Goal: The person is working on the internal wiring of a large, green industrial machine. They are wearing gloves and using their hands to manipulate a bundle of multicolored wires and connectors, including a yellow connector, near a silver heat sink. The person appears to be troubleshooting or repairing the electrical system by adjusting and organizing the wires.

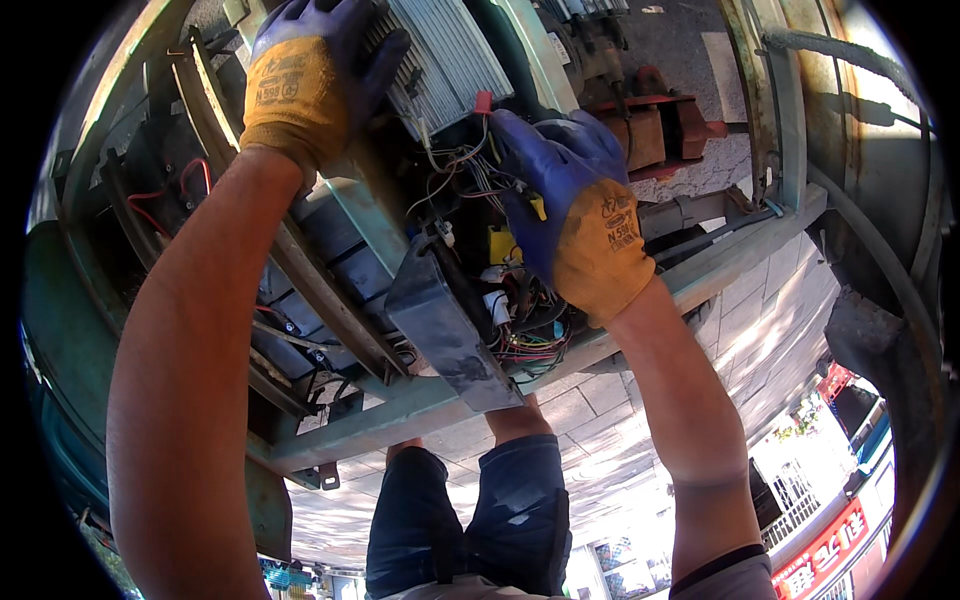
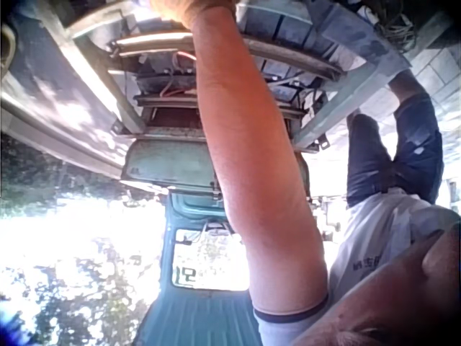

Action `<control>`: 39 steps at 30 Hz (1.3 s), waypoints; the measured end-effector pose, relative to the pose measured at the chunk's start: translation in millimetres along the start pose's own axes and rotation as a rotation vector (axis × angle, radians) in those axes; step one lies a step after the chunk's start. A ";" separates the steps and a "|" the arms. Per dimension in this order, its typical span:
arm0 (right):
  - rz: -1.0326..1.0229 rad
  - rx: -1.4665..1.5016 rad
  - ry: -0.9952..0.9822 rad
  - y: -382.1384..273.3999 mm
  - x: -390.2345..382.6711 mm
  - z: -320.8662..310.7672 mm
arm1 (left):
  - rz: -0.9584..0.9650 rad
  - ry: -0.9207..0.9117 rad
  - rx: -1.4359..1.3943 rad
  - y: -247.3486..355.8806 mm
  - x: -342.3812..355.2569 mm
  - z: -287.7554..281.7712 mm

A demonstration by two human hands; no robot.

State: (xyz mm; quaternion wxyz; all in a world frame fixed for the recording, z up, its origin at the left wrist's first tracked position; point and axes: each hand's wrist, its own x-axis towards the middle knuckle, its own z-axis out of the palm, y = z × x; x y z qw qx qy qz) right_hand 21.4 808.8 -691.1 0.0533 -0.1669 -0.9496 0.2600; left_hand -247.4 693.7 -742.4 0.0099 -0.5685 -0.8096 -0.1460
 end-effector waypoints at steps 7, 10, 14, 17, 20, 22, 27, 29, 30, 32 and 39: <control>-0.077 0.045 -0.030 -29.1 -41.5 14.1 | 0.008 0.029 0.023 -0.1 0.7 2.1; -0.116 0.014 -0.056 -30.9 -50.1 16.3 | -0.003 0.009 -0.017 4.5 2.0 -2.4; -0.229 -0.096 -0.178 -32.8 -50.3 23.3 | 0.015 0.030 -0.030 5.9 4.0 0.2; -0.194 -0.028 -0.169 -37.9 -48.1 12.8 | 0.000 -0.006 -0.019 -1.4 3.0 5.3; 0.030 0.222 0.040 -24.7 -37.8 -6.6 | -0.039 -0.010 -0.028 -1.5 -0.1 4.8; 0.207 0.268 0.121 -15.7 -23.8 -14.7 | -0.029 0.004 -0.017 0.0 1.7 2.7; 0.097 -0.017 0.078 6.4 12.5 2.1 | -0.034 -0.009 0.000 3.7 4.4 0.3; 0.028 -0.105 0.054 8.3 14.5 14.2 | -0.056 -0.030 -0.021 5.4 3.1 -0.9; 0.032 -0.137 0.022 8.6 15.3 17.8 | -0.053 -0.023 -0.028 6.2 4.0 -1.1; 0.033 -0.186 -0.042 6.5 18.7 20.6 | -0.076 -0.042 -0.037 4.6 2.8 -2.5; 0.100 -0.169 -0.141 -6.8 25.0 34.5 | -0.055 -0.006 -0.106 8.6 6.2 -4.9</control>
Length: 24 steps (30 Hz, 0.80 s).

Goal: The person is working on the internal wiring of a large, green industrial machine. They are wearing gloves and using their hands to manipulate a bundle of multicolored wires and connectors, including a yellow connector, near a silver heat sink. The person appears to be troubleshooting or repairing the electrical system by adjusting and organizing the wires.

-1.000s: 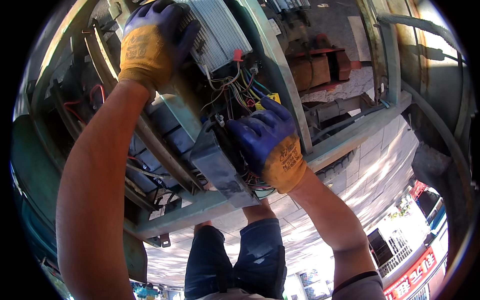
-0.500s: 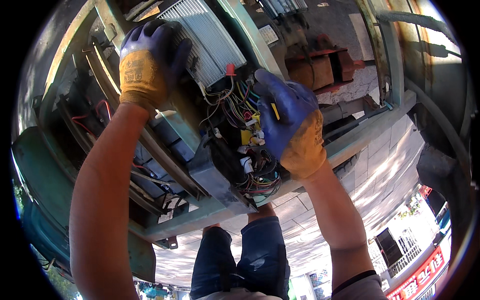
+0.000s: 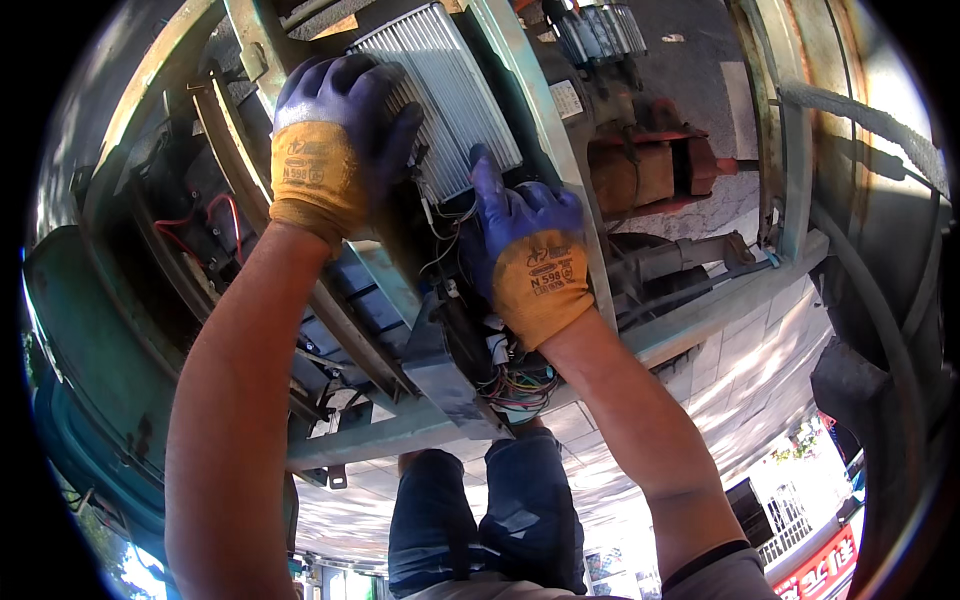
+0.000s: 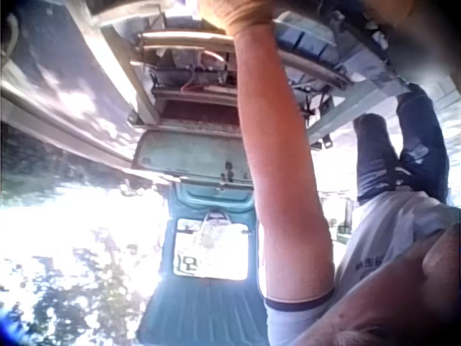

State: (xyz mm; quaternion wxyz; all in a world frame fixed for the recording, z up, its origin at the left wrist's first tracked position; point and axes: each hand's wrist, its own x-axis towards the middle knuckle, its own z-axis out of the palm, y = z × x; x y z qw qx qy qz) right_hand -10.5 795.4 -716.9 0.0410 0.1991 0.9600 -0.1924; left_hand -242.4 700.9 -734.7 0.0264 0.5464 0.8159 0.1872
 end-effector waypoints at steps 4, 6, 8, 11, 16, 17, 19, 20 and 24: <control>0.036 0.167 0.123 0.4 2.8 7.5 | 0.003 0.034 0.047 -0.9 -2.5 2.8; 0.038 0.245 0.157 2.8 2.5 10.2 | 0.001 0.028 0.052 -1.2 -3.7 3.7; 0.128 0.285 0.062 -3.5 1.1 -8.1 | -0.003 0.032 0.070 -2.8 -6.5 2.4; 0.192 0.403 0.077 -3.5 -13.3 -15.5 | 0.001 0.037 0.089 -2.5 -7.2 1.6; 0.310 0.575 0.058 -5.8 -23.9 -16.1 | 0.008 0.038 0.075 -3.0 -5.2 3.6; 0.343 0.623 0.050 -6.8 -26.0 -14.3 | 0.006 0.032 0.077 -2.9 -5.0 2.9; 0.376 0.668 0.051 -7.6 -29.7 -12.4 | 0.002 0.018 0.079 -2.0 -4.8 0.9; 0.377 0.664 0.061 -7.9 -31.7 -12.0 | 0.006 0.027 0.079 -2.4 -5.5 1.3; 0.375 0.657 0.171 -7.8 -39.8 -5.3 | 0.018 0.043 0.076 -2.9 -5.0 4.7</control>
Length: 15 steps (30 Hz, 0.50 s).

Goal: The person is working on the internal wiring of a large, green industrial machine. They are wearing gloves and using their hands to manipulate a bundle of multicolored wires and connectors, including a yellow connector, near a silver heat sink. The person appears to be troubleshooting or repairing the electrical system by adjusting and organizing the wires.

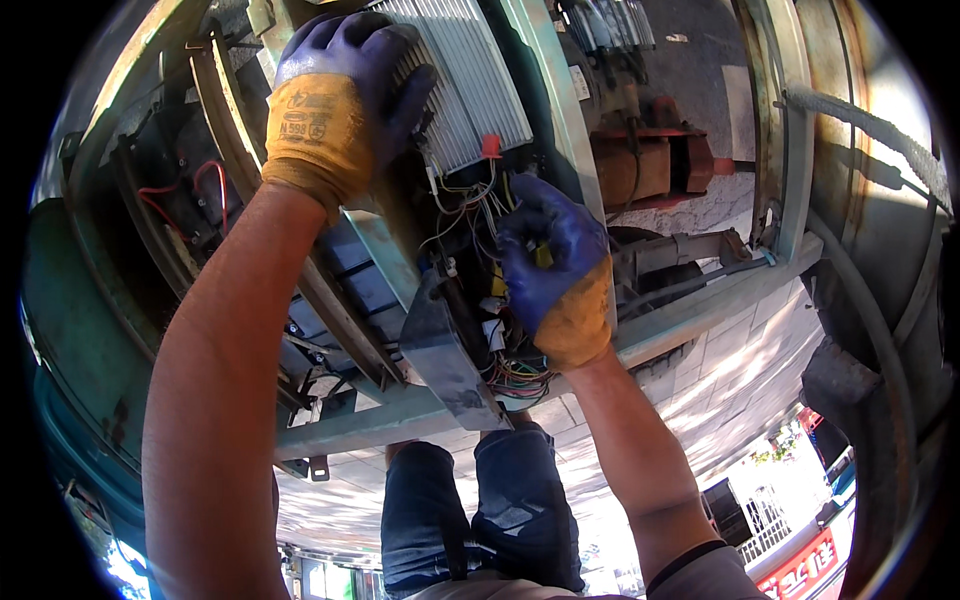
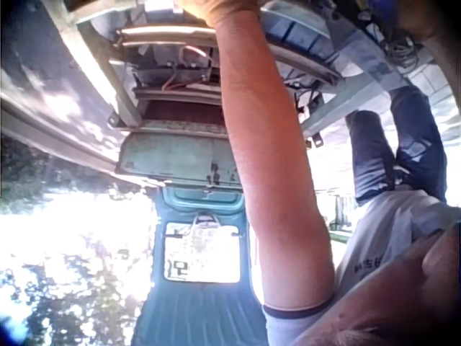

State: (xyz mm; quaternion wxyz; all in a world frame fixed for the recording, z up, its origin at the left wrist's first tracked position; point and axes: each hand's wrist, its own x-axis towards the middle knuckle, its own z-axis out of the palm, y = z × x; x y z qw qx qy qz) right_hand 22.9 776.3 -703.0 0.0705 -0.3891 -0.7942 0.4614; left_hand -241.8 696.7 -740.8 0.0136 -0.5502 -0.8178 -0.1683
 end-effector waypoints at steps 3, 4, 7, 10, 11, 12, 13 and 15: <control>0.108 0.194 -0.054 -2.4 -5.1 -4.5 | 0.013 -0.005 -0.001 -0.7 0.7 -2.6; 0.112 0.223 -0.032 -2.7 -8.0 -7.5 | 0.021 -0.008 -0.006 -0.7 1.1 -2.5; 0.149 0.297 0.061 -6.9 -18.8 -21.6 | 0.025 -0.023 -0.021 -0.7 2.1 -2.0; 0.185 0.271 0.146 -9.5 -30.7 -36.9 | 0.024 -0.016 -0.015 -2.0 1.1 -0.8; 0.160 0.210 0.136 -7.1 -33.9 -42.4 | 0.024 -0.010 -0.010 -2.9 0.3 0.0; 0.135 0.150 0.125 -5.6 -36.0 -45.3 | 0.024 -0.004 -0.005 -4.6 -0.8 0.7; 0.120 0.084 0.076 -4.5 -38.1 -46.5 | 0.013 -0.015 -0.016 -5.1 0.1 1.9; 0.090 -0.045 -0.024 -3.2 -41.5 -47.9 | 0.025 -0.016 0.001 -5.2 0.7 1.3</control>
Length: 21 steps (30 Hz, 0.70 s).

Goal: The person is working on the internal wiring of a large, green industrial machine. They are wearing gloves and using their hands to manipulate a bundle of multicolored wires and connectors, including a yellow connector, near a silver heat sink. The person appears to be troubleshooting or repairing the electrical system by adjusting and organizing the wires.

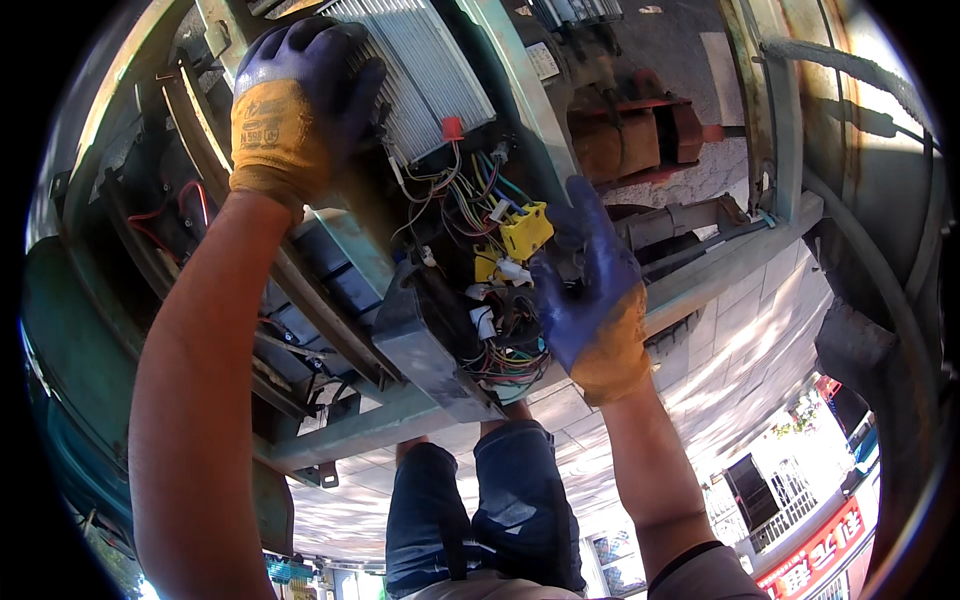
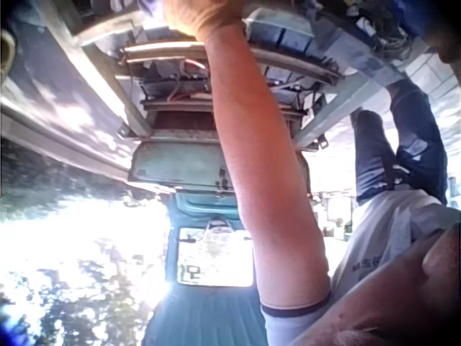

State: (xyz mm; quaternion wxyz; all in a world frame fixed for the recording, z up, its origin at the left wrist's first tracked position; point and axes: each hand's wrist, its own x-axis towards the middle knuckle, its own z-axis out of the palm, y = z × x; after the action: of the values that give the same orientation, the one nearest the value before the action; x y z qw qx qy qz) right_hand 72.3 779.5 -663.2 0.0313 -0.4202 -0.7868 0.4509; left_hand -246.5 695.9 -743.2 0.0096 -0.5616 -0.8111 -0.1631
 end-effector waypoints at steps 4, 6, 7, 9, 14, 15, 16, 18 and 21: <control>0.010 -0.274 -0.094 -17.3 3.3 7.4 | 0.007 -0.009 -0.013 1.5 0.6 0.5; 0.067 -0.294 -0.066 -18.4 2.0 13.2 | 0.011 -0.024 -0.013 1.8 1.1 -0.9; 0.096 -0.305 -0.054 -19.6 2.4 15.5 | 0.014 -0.035 -0.012 1.0 1.5 -1.9; 0.133 -0.323 -0.069 -20.3 3.0 19.2 | 0.020 -0.056 -0.009 0.8 3.3 -3.6; 0.187 -0.042 0.075 -12.6 3.2 30.1 | 0.017 -0.074 -0.004 2.7 4.5 -7.9; 0.242 0.099 0.055 -14.8 2.5 27.5 | 0.017 -0.072 0.002 2.1 3.8 -8.4; 0.299 0.242 0.033 -15.7 0.9 25.6 | 0.017 -0.077 0.003 3.0 4.1 -8.8; 0.321 0.327 0.021 -17.2 -5.1 27.1 | 0.018 -0.087 0.007 5.2 4.6 -10.4; 0.255 0.396 0.027 -22.1 -22.8 34.5 | -0.017 -0.072 -0.003 9.8 5.8 -9.8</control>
State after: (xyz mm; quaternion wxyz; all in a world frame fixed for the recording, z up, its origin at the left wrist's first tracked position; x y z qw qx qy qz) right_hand 58.2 735.0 -659.8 0.0664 -0.5080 -0.6231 0.5911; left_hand -241.3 701.5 -730.3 -0.0219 -0.5601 -0.8155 -0.1442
